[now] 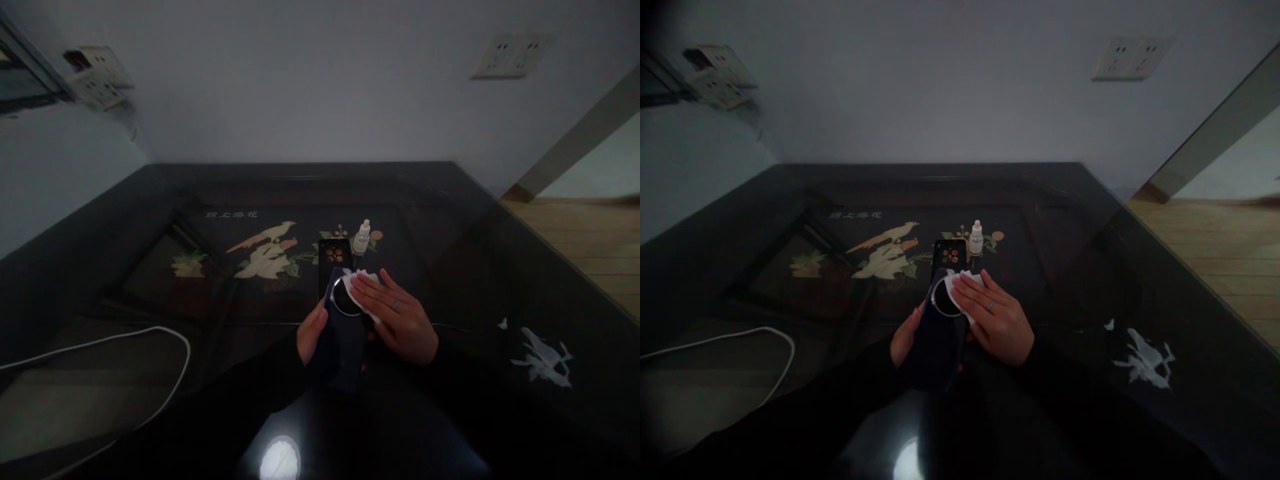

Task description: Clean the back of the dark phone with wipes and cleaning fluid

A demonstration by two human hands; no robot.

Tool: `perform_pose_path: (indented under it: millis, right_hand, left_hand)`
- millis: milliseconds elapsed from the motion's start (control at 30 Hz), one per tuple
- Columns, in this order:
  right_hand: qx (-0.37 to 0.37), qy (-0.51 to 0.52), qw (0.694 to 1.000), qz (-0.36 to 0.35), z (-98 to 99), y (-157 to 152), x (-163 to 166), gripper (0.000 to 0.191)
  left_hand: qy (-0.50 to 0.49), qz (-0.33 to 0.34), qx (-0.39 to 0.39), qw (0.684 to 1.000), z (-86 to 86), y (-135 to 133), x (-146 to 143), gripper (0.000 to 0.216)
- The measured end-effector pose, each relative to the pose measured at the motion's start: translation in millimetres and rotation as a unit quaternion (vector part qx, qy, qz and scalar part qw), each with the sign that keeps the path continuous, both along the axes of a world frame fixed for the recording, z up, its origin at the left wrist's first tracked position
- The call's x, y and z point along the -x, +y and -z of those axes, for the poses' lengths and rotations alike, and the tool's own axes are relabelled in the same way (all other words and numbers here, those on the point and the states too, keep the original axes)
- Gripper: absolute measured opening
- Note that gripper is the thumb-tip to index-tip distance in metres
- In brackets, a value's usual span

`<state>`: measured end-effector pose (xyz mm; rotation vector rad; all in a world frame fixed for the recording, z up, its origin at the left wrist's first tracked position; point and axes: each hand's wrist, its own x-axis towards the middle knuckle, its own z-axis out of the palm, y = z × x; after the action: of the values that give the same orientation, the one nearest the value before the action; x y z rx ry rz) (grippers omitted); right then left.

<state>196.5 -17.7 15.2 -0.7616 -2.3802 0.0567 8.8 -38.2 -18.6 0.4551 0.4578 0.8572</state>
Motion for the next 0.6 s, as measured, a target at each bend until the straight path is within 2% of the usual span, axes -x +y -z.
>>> perform_pose_path:
  millis: [100,200,267,333,400,433,600]
  right_hand:
    - [0.043,0.040,0.998,-0.034,-1.2,-1.3,-2.5,0.050]
    - [0.178,0.136,0.972,-0.071,-8.3,-5.3,-8.2,0.041]
    - [0.284,0.277,0.918,-0.020,-10.8,-6.3,-15.8,0.035]
    - [0.349,0.434,0.828,0.067,-7.5,-3.8,-25.6,0.031]
    - [0.383,0.522,0.754,0.112,2.2,1.1,-35.3,0.029]
    - [0.410,0.531,0.733,0.116,8.5,3.7,-39.5,0.029]
    - [0.497,0.528,0.673,0.145,33.3,9.5,-50.1,0.028]
  left_hand:
    - [-0.047,0.036,0.031,0.998,-3.6,6.6,6.8,0.067]
    - [-0.064,0.028,0.056,0.996,-5.7,12.7,11.2,0.060]
    - [-0.056,-0.007,0.038,0.998,-8.6,14.5,12.2,0.055]
    - [-0.048,-0.031,0.003,0.998,-12.5,13.6,11.9,0.056]
    - [-0.045,-0.032,-0.027,0.998,-16.3,11.1,11.2,0.061]
    - [-0.045,-0.029,-0.039,0.998,-17.8,9.7,11.0,0.064]
    - [-0.054,-0.012,-0.056,0.997,-20.7,5.3,12.1,0.072]
